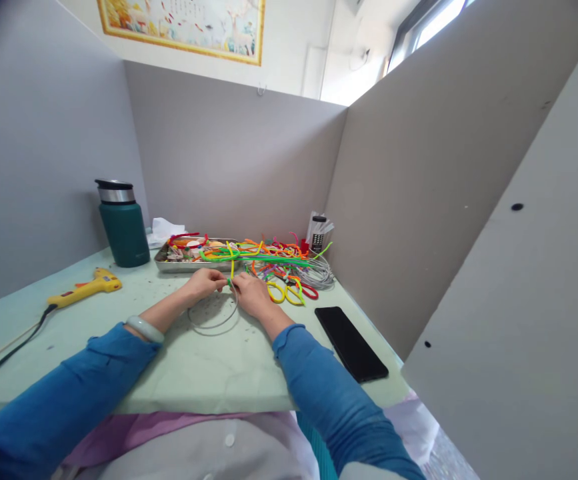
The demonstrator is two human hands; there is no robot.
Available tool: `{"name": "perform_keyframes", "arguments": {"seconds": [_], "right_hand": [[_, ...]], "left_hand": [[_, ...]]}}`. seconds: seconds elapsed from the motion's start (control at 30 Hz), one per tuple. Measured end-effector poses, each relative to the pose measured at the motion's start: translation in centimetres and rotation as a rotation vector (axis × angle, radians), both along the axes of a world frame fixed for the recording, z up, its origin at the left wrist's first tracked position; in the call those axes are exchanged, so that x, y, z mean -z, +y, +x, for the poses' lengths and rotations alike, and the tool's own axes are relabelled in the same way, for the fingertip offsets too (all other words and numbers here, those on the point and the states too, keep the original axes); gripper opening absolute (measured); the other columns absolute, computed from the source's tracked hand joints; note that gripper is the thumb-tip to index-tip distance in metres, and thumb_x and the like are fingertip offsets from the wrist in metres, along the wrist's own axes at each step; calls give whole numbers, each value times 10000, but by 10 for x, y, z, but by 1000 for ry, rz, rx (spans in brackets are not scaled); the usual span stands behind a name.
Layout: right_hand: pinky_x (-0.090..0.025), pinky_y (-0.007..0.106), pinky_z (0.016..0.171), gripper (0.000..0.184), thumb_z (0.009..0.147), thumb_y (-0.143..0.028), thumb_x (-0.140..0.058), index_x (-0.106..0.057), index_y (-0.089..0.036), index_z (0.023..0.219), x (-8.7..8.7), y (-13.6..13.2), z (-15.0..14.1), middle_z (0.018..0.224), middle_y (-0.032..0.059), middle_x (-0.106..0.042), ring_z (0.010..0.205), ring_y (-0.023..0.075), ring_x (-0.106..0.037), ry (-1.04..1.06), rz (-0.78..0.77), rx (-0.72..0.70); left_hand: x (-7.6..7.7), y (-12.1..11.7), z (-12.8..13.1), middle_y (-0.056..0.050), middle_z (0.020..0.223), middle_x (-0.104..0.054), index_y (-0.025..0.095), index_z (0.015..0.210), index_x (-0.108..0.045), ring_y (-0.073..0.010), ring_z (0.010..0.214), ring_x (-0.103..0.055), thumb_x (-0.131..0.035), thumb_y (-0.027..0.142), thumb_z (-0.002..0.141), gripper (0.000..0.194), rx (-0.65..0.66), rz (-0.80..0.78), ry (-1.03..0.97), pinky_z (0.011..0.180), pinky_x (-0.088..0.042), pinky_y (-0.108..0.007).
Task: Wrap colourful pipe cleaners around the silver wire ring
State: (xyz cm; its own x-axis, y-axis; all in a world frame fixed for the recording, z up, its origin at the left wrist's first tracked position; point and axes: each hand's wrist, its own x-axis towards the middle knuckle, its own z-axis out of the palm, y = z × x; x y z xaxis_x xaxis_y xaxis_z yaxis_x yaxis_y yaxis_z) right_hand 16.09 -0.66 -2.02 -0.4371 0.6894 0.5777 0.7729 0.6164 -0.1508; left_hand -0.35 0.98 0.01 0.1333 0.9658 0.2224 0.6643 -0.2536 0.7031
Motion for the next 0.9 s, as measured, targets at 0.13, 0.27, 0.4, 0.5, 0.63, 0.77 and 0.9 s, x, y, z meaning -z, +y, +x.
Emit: {"name": "perform_keyframes", "arguments": {"seconds": [0.13, 0.27, 0.4, 0.5, 0.63, 0.77, 0.9], "right_hand": [[-329, 237, 626, 238, 883, -290, -395, -616, -206, 909, -2, -3, -2, 892, 57, -582, 749, 138, -521, -53, 18, 31], [-328, 238, 630, 234, 890, -272, -374, -596, -217, 942, -2, -5, -2, 935, 48, -566, 771, 136, -518, -109, 26, 43], [-327, 230, 630, 220, 885, -266, -386, -595, -225, 941, -2, -5, -1, 960, 35, -563, 789, 130, -519, -130, 31, 44], [-330, 223, 634, 209, 879, -264, -404, -603, -223, 928, -2, -4, 0, 960, 32, -567, 792, 125, -520, -122, 33, 33], [-335, 217, 644, 208, 876, -260, -412, -612, -222, 914, -2, -4, 0, 952, 33, -570, 795, 121, -520, -100, 34, 9], [-335, 217, 647, 198, 867, -264, -429, -621, -219, 889, -2, -4, 0, 949, 30, -579, 802, 121, -524, -83, 51, -8], [-335, 219, 638, 171, 850, -270, -462, -623, -222, 881, 0, -2, 1, 941, 22, -596, 800, 125, -532, -41, 47, -17]], "left_hand": [[-1, 0, 0, 6, 473, -532, 152, 565, -629, -97, 458, -386, -552, 330, 655, 214, 16, 22, 98, 474, -259, -226], [1, 1, -1, -7, 516, -579, 149, 605, -648, -111, 501, -434, -528, 322, 670, 220, 46, 38, 179, 488, -276, -223], [5, 3, -4, -4, 547, -598, 149, 650, -656, -109, 510, -441, -491, 314, 682, 236, 88, 35, 221, 492, -283, -218], [7, 5, -6, -2, 561, -603, 150, 665, -659, -106, 503, -440, -480, 317, 681, 246, 110, 15, 233, 489, -284, -219], [8, 5, -7, 5, 534, -575, 143, 641, -652, -98, 486, -425, -476, 328, 679, 258, 122, 15, 255, 487, -275, -218], [8, 4, -7, 8, 534, -557, 141, 601, -629, -94, 494, -421, -473, 318, 672, 247, 177, 26, 265, 489, -274, -212], [7, 1, -6, 11, 522, -541, 138, 603, -627, -92, 480, -408, -473, 335, 673, 260, 194, -1, 252, 478, -268, -212]]}}
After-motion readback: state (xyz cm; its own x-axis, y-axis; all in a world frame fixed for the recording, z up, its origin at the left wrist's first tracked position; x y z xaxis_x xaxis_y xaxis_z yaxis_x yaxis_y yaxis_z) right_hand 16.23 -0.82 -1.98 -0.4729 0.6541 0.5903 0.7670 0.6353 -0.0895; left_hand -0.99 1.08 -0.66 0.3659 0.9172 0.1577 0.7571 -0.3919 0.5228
